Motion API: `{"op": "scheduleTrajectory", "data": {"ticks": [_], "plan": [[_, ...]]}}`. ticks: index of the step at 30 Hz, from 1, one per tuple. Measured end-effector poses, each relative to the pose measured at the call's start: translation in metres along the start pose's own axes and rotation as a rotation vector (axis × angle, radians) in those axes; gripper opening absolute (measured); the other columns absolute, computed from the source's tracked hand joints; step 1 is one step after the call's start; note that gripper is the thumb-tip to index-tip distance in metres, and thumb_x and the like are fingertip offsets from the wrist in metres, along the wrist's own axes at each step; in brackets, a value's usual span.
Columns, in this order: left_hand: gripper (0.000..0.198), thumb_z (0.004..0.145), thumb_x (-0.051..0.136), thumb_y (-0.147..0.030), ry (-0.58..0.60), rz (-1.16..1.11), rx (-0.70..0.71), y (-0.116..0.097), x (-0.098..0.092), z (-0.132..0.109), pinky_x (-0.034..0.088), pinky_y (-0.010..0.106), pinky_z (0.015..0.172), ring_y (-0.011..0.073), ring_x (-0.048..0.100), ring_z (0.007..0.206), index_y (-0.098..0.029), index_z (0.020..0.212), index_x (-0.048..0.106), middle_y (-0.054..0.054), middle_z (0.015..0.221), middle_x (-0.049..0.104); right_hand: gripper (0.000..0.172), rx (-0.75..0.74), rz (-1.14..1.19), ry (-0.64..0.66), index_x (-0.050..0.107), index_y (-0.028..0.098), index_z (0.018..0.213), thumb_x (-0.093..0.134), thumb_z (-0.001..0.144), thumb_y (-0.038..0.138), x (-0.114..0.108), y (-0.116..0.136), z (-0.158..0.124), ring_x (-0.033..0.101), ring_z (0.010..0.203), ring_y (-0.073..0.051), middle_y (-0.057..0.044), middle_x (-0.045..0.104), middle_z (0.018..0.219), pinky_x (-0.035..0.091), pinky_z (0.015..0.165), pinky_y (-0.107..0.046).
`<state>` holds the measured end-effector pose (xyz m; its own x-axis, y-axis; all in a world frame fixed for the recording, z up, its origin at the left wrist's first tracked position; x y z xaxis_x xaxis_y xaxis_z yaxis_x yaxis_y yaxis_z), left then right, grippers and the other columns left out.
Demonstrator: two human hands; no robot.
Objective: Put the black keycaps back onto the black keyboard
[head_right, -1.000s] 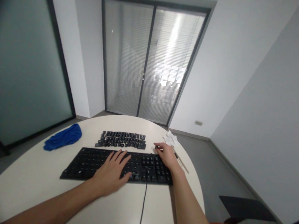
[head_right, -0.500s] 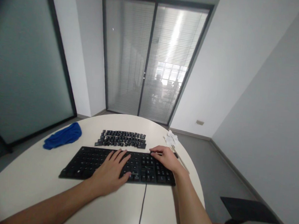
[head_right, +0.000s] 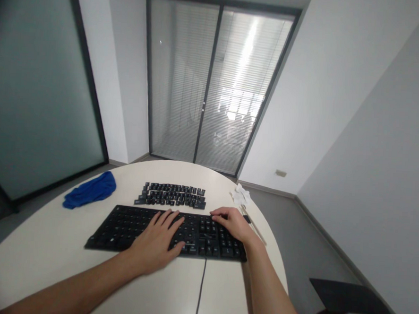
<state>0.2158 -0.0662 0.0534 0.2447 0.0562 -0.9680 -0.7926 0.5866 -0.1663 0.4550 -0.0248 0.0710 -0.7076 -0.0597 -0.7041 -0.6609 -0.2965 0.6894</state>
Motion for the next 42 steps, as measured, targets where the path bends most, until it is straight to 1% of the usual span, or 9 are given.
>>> {"op": "scheduleTrajectory", "data": {"ticks": [7, 12, 17, 23, 25, 29, 32, 37, 42], "plan": [[0.065, 0.093, 0.038, -0.056, -0.005, -0.008, 0.001, -0.001, -0.001, -0.001, 0.018, 0.056, 0.117, 0.0353, 0.026, 0.144, -0.018, 0.146, 0.044, 0.013, 0.155, 0.035, 0.028, 0.0, -0.001, -0.002, 0.077, 0.021, 0.101, 0.064, 0.085, 0.041, 0.0, 0.001, 0.0, 0.068, 0.104, -0.026, -0.007, 0.075, 0.109, 0.05, 0.098, -0.041], [0.064, 0.093, 0.038, -0.056, -0.013, -0.006, 0.005, 0.0, 0.001, 0.0, 0.017, 0.056, 0.117, 0.0349, 0.025, 0.145, -0.019, 0.146, 0.043, 0.012, 0.156, 0.035, 0.028, 0.032, 0.014, -0.021, 0.076, 0.019, 0.101, 0.067, 0.083, 0.038, 0.0, -0.002, 0.001, 0.069, 0.098, -0.025, -0.007, 0.076, 0.105, 0.052, 0.095, -0.04], [0.065, 0.093, 0.038, -0.056, -0.013, -0.005, 0.003, 0.001, 0.002, 0.0, 0.017, 0.056, 0.117, 0.0349, 0.025, 0.145, -0.019, 0.146, 0.042, 0.013, 0.156, 0.034, 0.03, -0.005, 0.005, -0.002, 0.077, 0.02, 0.099, 0.062, 0.087, 0.042, 0.001, 0.003, 0.001, 0.069, 0.101, -0.026, -0.008, 0.076, 0.106, 0.051, 0.095, -0.04], [0.066, 0.093, 0.038, -0.057, -0.013, -0.008, 0.004, 0.001, 0.002, 0.0, 0.017, 0.056, 0.118, 0.0355, 0.024, 0.145, -0.018, 0.146, 0.042, 0.013, 0.156, 0.035, 0.037, 0.054, -0.064, -0.076, 0.075, 0.021, 0.107, 0.06, 0.088, 0.049, 0.001, -0.005, 0.002, 0.068, 0.102, -0.027, -0.008, 0.075, 0.11, 0.05, 0.094, -0.041], [0.066, 0.093, 0.038, -0.056, -0.01, -0.011, 0.002, 0.001, 0.002, 0.0, 0.017, 0.056, 0.118, 0.0353, 0.025, 0.145, -0.018, 0.147, 0.042, 0.013, 0.156, 0.034, 0.038, 0.084, -0.097, -0.064, 0.076, 0.022, 0.105, 0.06, 0.087, 0.051, 0.001, -0.01, 0.002, 0.068, 0.1, -0.027, -0.008, 0.075, 0.109, 0.05, 0.094, -0.04], [0.066, 0.093, 0.037, -0.058, -0.011, -0.02, 0.003, 0.001, 0.002, 0.0, 0.016, 0.056, 0.118, 0.0352, 0.023, 0.145, -0.019, 0.146, 0.042, 0.012, 0.156, 0.034, 0.044, 0.153, -0.12, 0.005, 0.078, 0.02, 0.094, 0.056, 0.087, 0.058, 0.003, -0.02, 0.002, 0.069, 0.094, -0.027, -0.008, 0.077, 0.101, 0.051, 0.087, -0.038], [0.066, 0.093, 0.036, -0.058, -0.015, -0.023, 0.004, 0.001, 0.001, -0.001, 0.016, 0.057, 0.118, 0.035, 0.024, 0.145, -0.019, 0.146, 0.042, 0.012, 0.156, 0.035, 0.048, 0.182, -0.109, 0.033, 0.077, 0.019, 0.095, 0.055, 0.086, 0.061, 0.003, -0.023, 0.003, 0.069, 0.093, -0.026, -0.008, 0.077, 0.099, 0.05, 0.087, -0.037], [0.065, 0.093, 0.038, -0.056, -0.019, -0.019, 0.001, 0.0, 0.0, -0.001, 0.016, 0.056, 0.118, 0.0353, 0.025, 0.145, -0.018, 0.146, 0.043, 0.013, 0.155, 0.036, 0.047, 0.213, -0.093, 0.071, 0.075, 0.018, 0.095, 0.056, 0.085, 0.06, 0.005, -0.022, 0.006, 0.069, 0.091, -0.025, -0.007, 0.077, 0.097, 0.05, 0.085, -0.035], [0.067, 0.093, 0.037, -0.058, -0.014, -0.02, 0.0, 0.001, 0.003, 0.0, 0.016, 0.056, 0.118, 0.0358, 0.025, 0.145, -0.019, 0.147, 0.042, 0.012, 0.156, 0.034, 0.044, 0.208, -0.095, 0.072, 0.075, 0.017, 0.093, 0.059, 0.084, 0.056, 0.006, -0.022, 0.007, 0.068, 0.09, -0.025, -0.008, 0.076, 0.094, 0.05, 0.083, -0.035]]}}
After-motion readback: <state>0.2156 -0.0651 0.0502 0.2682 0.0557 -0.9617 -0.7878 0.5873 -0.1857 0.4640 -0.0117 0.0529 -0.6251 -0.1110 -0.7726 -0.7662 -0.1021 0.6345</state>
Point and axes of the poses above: each hand's wrist, its own z-axis towards the middle knuckle, its own x-axis out of the palm, y = z × x, the point moved 6 cm from there along z, towards the middle knuckle
